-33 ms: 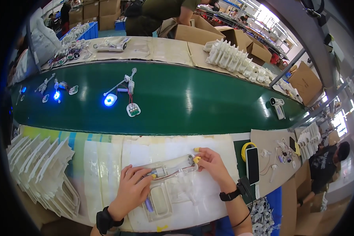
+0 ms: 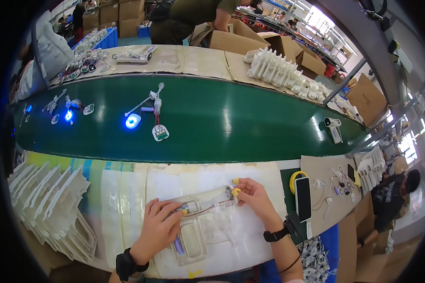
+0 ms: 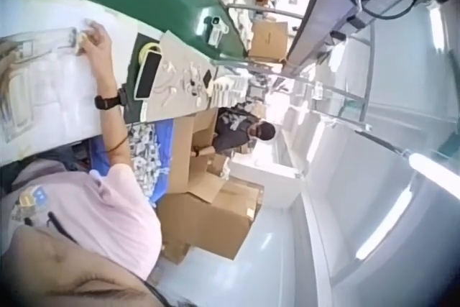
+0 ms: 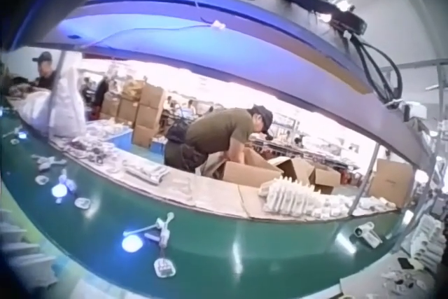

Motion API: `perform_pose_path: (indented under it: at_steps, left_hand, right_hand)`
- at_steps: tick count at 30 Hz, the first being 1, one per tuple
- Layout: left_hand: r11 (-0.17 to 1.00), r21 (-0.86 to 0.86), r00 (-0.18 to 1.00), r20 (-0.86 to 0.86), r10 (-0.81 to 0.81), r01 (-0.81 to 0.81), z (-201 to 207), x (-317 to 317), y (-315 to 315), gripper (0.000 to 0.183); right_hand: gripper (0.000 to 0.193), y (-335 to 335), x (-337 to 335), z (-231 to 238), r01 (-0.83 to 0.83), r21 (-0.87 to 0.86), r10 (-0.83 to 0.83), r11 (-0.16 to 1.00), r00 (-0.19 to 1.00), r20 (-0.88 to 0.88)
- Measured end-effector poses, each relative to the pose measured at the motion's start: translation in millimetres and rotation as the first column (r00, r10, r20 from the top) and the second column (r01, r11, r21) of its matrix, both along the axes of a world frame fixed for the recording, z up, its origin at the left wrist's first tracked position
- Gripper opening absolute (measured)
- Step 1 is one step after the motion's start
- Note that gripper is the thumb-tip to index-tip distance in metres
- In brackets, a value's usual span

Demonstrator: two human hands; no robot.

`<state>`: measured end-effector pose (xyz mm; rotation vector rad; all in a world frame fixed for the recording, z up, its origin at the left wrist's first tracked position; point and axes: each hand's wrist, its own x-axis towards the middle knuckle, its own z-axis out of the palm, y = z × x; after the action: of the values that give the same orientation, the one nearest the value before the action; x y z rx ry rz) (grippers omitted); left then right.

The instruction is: The person assembles a toy gun by hand, inserting a motor, battery, and speaker into the plastic housing before connecting a circuit board. After pressing the components into place and testing them, the person places the assembly onto a conveyor belt and walks away.

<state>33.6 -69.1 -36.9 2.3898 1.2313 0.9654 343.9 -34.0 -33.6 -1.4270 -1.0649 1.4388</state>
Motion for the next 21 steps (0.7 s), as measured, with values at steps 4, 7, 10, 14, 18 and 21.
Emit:
perform_pose_path:
  at_steps: [4,7,10,14,18,21]
  left_hand:
    - [0.999,0.035,1.000,0.020,0.005,-0.006,-2,-5,0,0.026]
    - [0.992,0.118,0.979,0.205,0.020,-0.045,0,-8,0,0.025]
    - [0.971,0.171,0.932,0.348,0.101,-0.169,8,-12,0,0.024]
    - [0.956,0.113,0.874,0.444,0.196,-0.272,6,-18,5,0.021]
    - [0.962,0.093,0.860,0.476,0.182,-0.255,0,-15,4,0.020]
    - [0.967,0.111,0.876,0.456,0.155,-0.229,-2,-13,4,0.021]
  right_hand:
    - [0.038,-2,-13,9,0.021,0.040,-0.030,0.999,0.976,0.216]
    - [0.044,-28,-46,4,-0.063,0.584,-0.369,0.809,0.719,0.589]
    - [0.067,-77,-84,-6,-0.323,0.577,-0.307,0.750,0.602,0.737]
    - [0.086,-112,-146,11,-0.380,0.518,-0.207,0.766,0.617,0.759]
    - [0.100,-130,-173,-10,-0.424,0.477,-0.135,0.770,0.622,0.771]
    - [0.086,-104,-155,-2,-0.408,0.500,-0.220,0.764,0.564,0.796]
